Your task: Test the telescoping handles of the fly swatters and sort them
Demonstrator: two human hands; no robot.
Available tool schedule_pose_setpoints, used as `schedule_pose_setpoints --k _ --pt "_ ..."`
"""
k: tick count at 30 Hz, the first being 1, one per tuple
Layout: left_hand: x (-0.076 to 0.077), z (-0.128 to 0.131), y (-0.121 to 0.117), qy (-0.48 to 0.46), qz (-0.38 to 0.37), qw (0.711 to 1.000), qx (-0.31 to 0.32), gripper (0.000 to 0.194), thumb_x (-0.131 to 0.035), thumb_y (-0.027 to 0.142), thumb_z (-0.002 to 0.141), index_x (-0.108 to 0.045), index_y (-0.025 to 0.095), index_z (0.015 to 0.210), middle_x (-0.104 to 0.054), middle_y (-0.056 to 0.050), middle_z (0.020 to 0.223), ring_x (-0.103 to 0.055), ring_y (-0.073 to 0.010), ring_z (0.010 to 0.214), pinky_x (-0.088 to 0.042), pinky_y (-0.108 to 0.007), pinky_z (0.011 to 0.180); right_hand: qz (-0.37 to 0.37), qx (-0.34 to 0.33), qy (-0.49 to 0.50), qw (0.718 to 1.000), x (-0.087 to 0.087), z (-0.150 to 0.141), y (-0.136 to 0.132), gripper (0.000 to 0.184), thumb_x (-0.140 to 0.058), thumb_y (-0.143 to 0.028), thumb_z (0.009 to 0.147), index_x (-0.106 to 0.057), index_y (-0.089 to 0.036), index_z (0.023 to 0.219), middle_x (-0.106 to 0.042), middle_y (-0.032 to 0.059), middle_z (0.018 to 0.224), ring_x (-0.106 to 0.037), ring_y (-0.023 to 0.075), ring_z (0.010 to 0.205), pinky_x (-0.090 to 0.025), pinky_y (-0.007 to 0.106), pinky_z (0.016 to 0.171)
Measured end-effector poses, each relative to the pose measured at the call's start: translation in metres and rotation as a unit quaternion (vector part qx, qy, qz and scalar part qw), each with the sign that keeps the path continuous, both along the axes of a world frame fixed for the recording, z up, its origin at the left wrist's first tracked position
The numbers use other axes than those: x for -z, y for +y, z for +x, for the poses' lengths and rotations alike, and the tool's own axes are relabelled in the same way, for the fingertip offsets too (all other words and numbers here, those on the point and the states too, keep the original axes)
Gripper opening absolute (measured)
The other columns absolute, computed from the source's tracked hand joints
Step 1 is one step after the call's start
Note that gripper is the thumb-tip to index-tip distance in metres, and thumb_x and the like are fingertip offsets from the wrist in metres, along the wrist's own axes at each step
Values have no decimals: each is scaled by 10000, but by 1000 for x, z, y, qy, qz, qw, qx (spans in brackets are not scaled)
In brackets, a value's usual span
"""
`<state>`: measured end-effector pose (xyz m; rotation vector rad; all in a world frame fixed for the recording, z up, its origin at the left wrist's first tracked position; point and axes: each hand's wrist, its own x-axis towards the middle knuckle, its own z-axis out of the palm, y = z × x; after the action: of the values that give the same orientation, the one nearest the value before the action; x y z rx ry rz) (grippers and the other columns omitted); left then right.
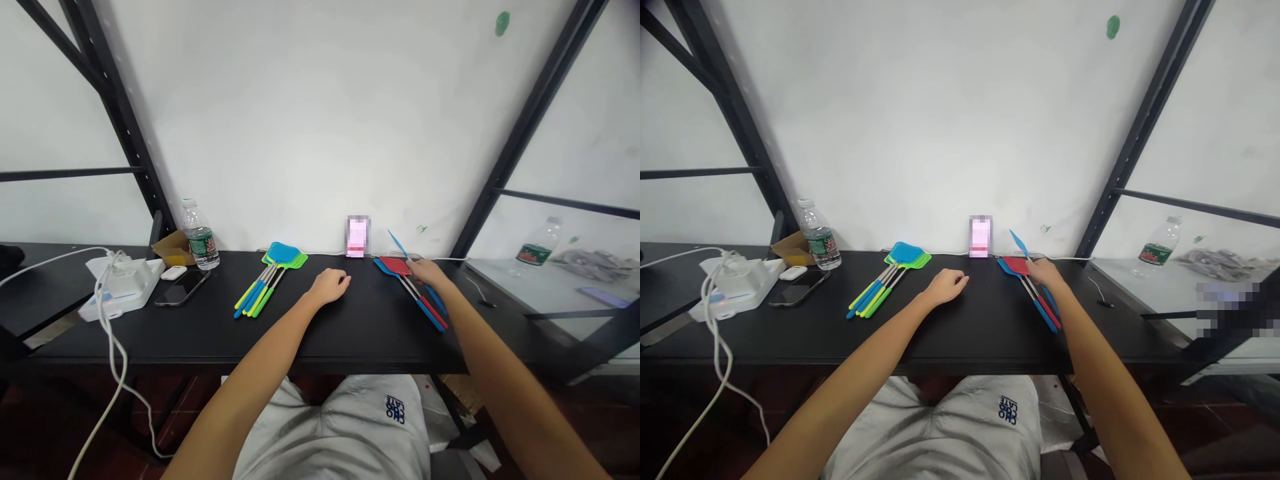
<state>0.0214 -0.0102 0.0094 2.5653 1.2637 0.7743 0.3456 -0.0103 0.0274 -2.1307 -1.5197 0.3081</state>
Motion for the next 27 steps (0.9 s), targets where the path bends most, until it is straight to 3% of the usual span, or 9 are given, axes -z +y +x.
schedule_pose_setpoints --k 3,7,13,20,23,27 --pt "0 0 1 2 -6 1000 -4 360 -424 408 933 -655 202 749 -661 -55 734 -618 -198 737 -400 -276 646 -92 16 -85 992 3 28 -3 392 -469 -401 886 -636 -169 619 -614 99 562 -639 247 653 -457 328 666" --pt "1 -1 2 8 -3 1000 -3 361 -425 409 931 -651 202 741 -664 -58 741 -619 -201 742 -406 -278 650 -138 14 -120 983 18 41 -8 342 -511 -391 869 -672 -143 697 -659 140 667 -661 276 765 -467 340 703" --pt "1 0 3 15 -10 1000 -5 344 -433 393 927 -664 203 757 -672 -62 756 -625 -203 754 -423 -281 678 -117 26 -177 977 24 26 -14 335 -527 -390 839 -714 -119 900 -683 208 947 -662 315 950 -490 366 757" --pt "-2 -1 0 21 -14 1000 -3 348 -430 398 927 -657 201 753 -672 -66 760 -628 -209 759 -427 -285 670 -133 26 -192 972 13 8 -21 363 -528 -402 843 -705 -121 987 -668 215 1035 -648 335 999 -497 390 773" --pt "-1 -2 1 32 -6 999 -17 338 -426 399 930 -659 209 776 -676 -69 784 -629 -217 778 -431 -293 687 -97 45 -224 969 11 -1 -25 364 -484 -375 881 -683 -110 1032 -654 223 1065 -644 335 999 -487 395 777" --pt "-3 -5 4 39 42 992 -115 274 -426 342 927 -653 200 870 -672 -94 870 -615 -241 847 -435 -331 741 49 59 -318 945 8 -29 -31 338 -411 -284 923 -651 -69 1024 -635 230 1027 -620 322 984 -447 388 800"
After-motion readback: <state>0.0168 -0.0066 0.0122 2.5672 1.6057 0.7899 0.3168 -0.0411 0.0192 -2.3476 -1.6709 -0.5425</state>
